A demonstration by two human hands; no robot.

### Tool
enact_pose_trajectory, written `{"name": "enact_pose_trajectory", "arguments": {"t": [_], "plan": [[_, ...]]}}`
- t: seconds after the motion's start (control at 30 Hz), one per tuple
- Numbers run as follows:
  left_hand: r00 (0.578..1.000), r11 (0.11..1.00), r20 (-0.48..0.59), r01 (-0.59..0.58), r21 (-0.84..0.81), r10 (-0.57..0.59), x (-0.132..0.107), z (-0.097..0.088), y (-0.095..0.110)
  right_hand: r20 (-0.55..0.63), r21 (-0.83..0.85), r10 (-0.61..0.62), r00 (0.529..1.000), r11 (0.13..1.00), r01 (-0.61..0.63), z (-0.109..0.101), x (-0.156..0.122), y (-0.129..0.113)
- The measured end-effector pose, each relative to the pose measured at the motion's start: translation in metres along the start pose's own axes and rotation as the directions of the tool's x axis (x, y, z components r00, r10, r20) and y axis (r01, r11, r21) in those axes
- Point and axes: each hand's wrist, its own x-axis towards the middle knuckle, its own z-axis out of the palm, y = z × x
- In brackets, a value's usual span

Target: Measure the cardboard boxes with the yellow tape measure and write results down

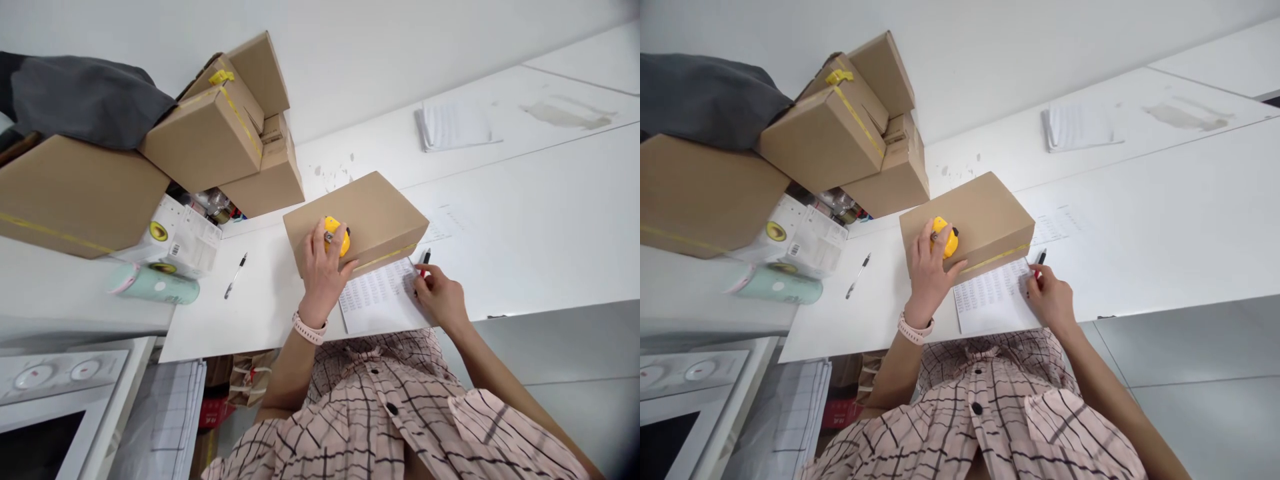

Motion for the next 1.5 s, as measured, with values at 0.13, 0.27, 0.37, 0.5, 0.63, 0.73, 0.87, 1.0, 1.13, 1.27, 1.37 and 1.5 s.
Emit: {"name": "enact_pose_trajectory", "arguments": {"t": [0.13, 0.27, 0.37, 0.5, 0.63, 0.73, 0.87, 1.0, 1.13, 1.27, 1.37, 1.5], "plan": [[0.999, 1.000, 0.042, 0.005, -0.009, -0.005, 0.007, -0.002, 0.003, -0.060, 0.592, 0.116, 0.991, 0.803, -0.059, -0.020, -0.021, 0.003], [0.991, 0.995, -0.134, 0.003, -0.099, -0.017, 0.003, -0.009, 0.013, -0.217, 0.698, 0.043, 0.975, 0.705, 0.124, -0.053, -0.041, -0.016], [0.955, 0.961, -0.293, -0.124, -0.247, 0.048, -0.024, -0.004, 0.031, -0.446, 0.595, 0.068, 0.892, 0.767, 0.239, -0.070, -0.047, -0.028], [0.973, 0.857, -0.024, -0.214, -0.470, 0.229, -0.083, 0.028, 0.059, -0.397, 0.722, 0.060, 0.916, 0.636, 0.271, -0.069, -0.039, -0.025], [0.843, 0.855, 0.364, -0.192, -0.482, 0.395, -0.120, 0.064, 0.073, 0.136, 0.845, -0.046, 0.990, 0.526, -0.092, -0.040, -0.030, -0.019], [0.733, 0.850, 0.469, -0.290, -0.439, 0.492, -0.126, 0.078, 0.071, 0.244, 0.833, -0.036, 0.969, 0.519, -0.190, -0.011, -0.029, -0.016], [0.727, 0.849, 0.460, -0.340, -0.404, 0.509, -0.125, 0.085, 0.067, 0.091, 0.688, 0.056, 0.994, 0.718, -0.104, 0.013, -0.032, -0.010], [0.771, 0.852, 0.392, -0.364, -0.377, 0.503, -0.126, 0.086, 0.066, 0.082, 0.599, -0.016, 0.997, 0.800, -0.036, 0.016, -0.030, -0.006], [0.783, 0.849, 0.364, -0.371, -0.377, 0.504, -0.126, 0.083, 0.066, 0.106, 0.502, -0.040, 0.994, 0.865, -0.018, 0.013, -0.026, -0.002], [0.806, 0.849, 0.333, -0.354, -0.392, 0.490, -0.126, 0.082, 0.066, 0.065, 0.462, -0.051, 0.997, 0.887, 0.015, 0.013, -0.023, 0.002], [0.819, 0.849, 0.310, -0.351, -0.396, 0.483, -0.128, 0.084, 0.066, 0.092, 0.510, -0.087, 0.992, 0.860, 0.029, 0.014, -0.021, 0.006], [0.828, 0.851, 0.289, -0.362, -0.380, 0.481, -0.131, 0.089, 0.065, 0.050, 0.423, -0.081, 0.995, 0.905, 0.053, 0.016, -0.018, 0.009]]}}
